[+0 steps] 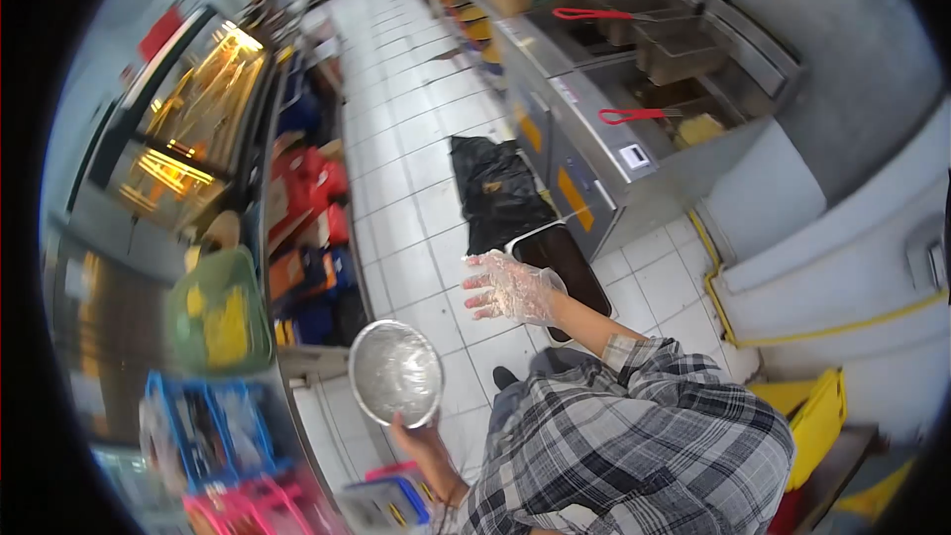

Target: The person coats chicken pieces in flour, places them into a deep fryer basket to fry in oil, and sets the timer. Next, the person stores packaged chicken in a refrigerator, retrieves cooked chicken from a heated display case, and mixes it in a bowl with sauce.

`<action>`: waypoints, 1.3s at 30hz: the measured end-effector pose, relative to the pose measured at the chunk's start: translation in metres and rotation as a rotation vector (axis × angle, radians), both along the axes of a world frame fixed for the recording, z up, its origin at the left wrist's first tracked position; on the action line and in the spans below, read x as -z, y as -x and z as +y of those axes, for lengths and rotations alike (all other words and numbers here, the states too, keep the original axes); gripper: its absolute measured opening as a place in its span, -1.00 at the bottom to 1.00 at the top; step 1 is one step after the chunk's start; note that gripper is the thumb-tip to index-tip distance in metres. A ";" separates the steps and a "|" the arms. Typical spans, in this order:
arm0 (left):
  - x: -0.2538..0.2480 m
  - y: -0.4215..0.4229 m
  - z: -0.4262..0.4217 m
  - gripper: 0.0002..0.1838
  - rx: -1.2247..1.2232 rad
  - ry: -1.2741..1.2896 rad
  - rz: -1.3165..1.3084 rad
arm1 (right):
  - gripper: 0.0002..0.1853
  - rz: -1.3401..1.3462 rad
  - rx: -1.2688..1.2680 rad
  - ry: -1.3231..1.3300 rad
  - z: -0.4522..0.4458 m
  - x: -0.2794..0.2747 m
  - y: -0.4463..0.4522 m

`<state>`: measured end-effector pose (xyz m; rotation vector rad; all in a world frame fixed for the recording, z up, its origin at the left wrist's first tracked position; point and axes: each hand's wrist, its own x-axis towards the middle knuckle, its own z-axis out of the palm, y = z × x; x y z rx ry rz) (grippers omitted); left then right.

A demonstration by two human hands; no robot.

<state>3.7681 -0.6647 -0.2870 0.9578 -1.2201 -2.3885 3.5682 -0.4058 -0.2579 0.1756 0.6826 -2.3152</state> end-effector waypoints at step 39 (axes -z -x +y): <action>-0.055 0.422 0.435 -0.29 2.340 0.213 0.055 | -0.58 -0.460 2.254 -0.715 0.000 0.015 -0.144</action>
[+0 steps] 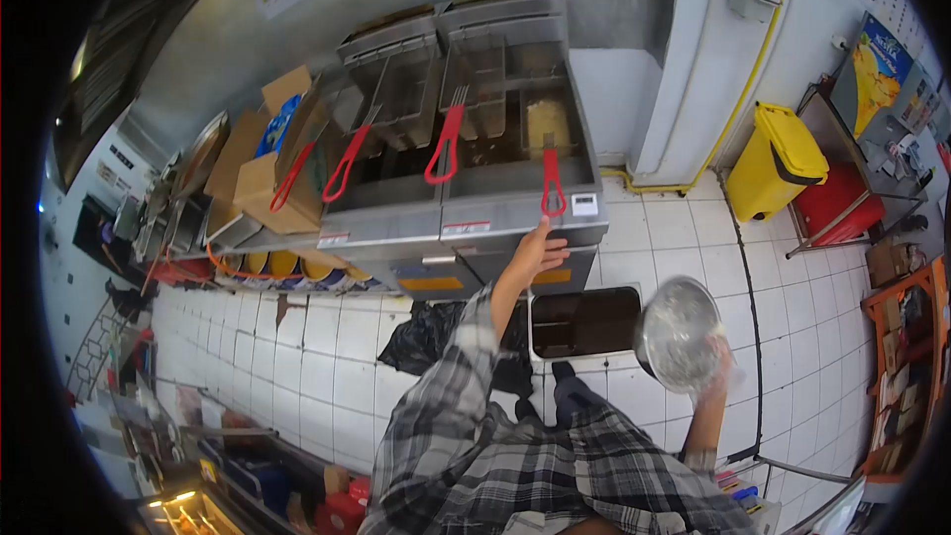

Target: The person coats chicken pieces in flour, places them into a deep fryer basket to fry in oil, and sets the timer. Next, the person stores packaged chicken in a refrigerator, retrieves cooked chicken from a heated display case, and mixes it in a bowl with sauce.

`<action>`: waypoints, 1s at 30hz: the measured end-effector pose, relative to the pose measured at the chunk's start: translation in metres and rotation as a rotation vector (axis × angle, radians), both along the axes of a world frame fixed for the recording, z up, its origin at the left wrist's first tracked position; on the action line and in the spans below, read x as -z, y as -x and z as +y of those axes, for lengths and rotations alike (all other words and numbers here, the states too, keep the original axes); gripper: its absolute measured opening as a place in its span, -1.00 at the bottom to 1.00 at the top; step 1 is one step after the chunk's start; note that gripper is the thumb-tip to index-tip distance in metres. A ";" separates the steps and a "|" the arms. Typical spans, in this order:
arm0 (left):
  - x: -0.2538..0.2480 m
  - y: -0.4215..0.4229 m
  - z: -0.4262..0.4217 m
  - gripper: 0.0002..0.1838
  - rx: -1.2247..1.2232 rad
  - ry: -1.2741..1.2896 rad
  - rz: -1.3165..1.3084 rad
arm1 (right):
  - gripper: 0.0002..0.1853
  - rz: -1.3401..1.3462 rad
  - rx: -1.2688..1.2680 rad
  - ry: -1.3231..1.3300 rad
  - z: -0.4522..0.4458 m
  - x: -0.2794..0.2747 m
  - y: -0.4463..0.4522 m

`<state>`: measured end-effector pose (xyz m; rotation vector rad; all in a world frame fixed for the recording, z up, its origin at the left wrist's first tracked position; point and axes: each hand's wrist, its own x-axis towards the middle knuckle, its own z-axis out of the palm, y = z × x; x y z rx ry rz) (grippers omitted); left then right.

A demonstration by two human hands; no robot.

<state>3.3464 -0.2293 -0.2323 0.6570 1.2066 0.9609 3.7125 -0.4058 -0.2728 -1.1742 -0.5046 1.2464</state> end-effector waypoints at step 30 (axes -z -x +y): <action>0.061 0.017 0.121 -0.48 -0.256 -0.039 -0.374 | -0.62 0.204 0.239 0.138 0.063 -0.037 -0.027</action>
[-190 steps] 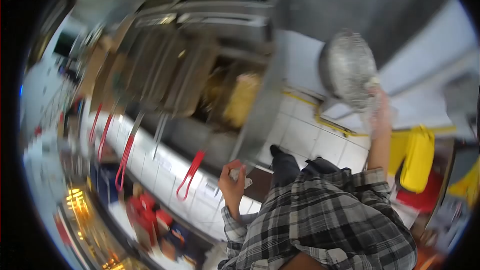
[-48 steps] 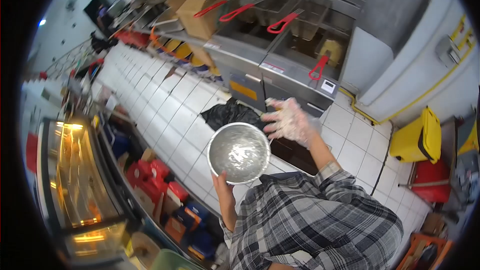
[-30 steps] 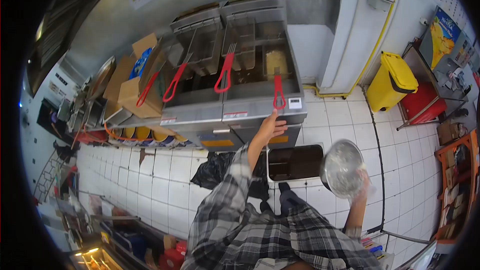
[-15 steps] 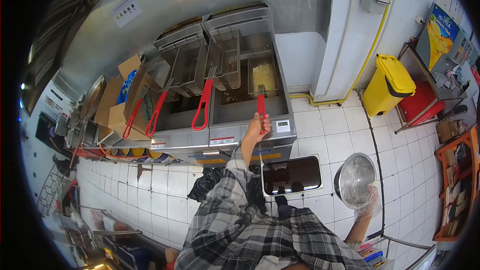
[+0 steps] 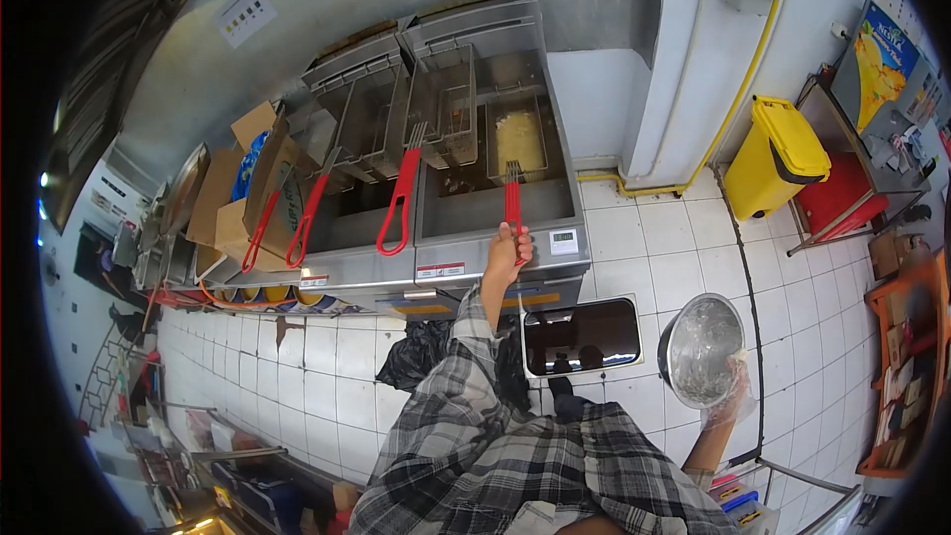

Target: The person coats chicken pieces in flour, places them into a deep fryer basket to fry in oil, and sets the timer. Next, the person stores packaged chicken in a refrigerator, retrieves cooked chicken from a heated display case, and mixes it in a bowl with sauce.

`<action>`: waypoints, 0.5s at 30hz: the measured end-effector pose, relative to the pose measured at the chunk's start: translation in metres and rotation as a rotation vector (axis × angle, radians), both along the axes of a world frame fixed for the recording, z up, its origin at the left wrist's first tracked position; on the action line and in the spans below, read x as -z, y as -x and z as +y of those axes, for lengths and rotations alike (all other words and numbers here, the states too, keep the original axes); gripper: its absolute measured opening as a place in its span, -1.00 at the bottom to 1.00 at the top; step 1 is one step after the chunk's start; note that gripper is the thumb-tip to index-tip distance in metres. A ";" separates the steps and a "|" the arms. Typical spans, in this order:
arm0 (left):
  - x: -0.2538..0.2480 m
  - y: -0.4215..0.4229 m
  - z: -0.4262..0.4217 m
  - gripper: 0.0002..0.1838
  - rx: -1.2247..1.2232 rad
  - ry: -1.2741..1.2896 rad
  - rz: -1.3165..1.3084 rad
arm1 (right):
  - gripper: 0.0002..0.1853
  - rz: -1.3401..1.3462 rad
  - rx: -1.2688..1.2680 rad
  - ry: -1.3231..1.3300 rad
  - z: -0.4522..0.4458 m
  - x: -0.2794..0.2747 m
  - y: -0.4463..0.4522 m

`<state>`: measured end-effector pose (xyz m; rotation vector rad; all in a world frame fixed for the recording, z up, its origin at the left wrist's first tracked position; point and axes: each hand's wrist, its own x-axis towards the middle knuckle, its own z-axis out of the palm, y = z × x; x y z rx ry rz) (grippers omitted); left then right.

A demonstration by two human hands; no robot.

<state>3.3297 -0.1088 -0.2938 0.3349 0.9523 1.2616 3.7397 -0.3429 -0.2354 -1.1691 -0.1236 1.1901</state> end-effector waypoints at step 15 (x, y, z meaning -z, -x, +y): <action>-0.017 0.032 -0.020 -0.65 0.029 0.062 0.140 | -0.68 -0.068 0.038 0.010 -0.003 0.013 -0.007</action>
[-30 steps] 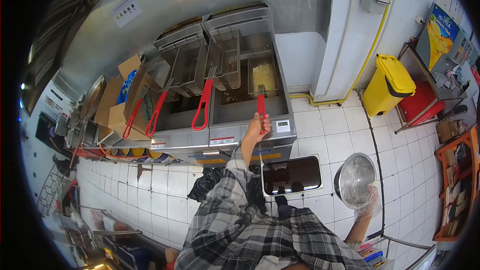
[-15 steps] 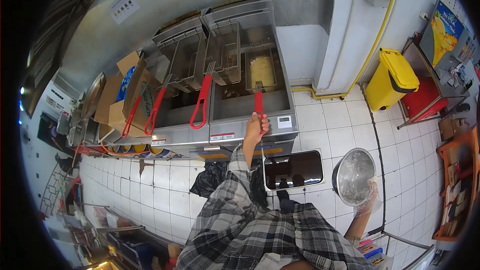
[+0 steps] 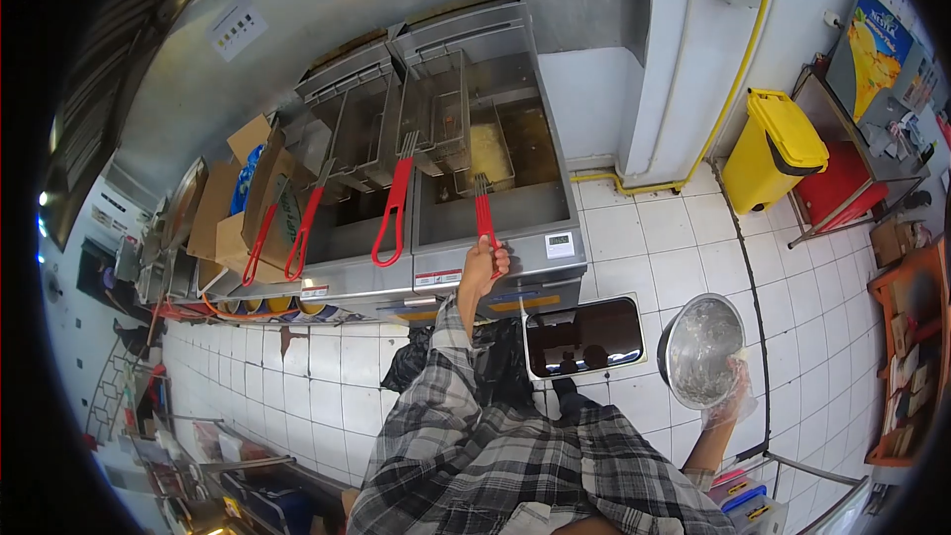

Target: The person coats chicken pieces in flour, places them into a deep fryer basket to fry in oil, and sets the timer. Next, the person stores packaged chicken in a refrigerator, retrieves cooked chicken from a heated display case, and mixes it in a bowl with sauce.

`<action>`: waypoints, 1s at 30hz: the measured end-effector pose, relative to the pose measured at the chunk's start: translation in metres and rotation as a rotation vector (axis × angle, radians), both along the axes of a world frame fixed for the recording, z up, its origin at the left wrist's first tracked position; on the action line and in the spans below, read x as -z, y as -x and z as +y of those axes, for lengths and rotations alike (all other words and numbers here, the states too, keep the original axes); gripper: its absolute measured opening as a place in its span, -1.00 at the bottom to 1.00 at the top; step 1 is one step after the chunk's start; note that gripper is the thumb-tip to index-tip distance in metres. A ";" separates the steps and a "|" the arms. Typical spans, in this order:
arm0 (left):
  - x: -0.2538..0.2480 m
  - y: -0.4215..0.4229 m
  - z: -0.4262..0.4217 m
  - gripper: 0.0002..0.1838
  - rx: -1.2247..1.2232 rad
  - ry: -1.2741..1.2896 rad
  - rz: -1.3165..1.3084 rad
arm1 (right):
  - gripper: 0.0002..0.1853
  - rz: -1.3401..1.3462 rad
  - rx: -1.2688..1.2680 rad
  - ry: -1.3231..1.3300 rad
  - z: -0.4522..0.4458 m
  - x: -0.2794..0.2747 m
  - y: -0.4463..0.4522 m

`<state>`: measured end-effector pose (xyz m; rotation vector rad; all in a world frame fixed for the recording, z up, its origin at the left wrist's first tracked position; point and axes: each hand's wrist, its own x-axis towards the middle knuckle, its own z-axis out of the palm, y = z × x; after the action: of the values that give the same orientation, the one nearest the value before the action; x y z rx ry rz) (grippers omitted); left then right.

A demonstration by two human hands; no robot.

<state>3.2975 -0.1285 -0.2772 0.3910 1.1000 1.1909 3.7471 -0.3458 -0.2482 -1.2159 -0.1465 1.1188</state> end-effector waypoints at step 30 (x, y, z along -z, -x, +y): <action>0.004 -0.014 0.012 -0.65 0.349 0.019 -0.012 | -0.75 -0.013 0.056 -0.055 -0.076 -0.011 0.024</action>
<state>3.3119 -0.1164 -0.2815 0.5363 0.9845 0.8727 3.7230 -0.4217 -0.2369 -1.1714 -0.1515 1.0522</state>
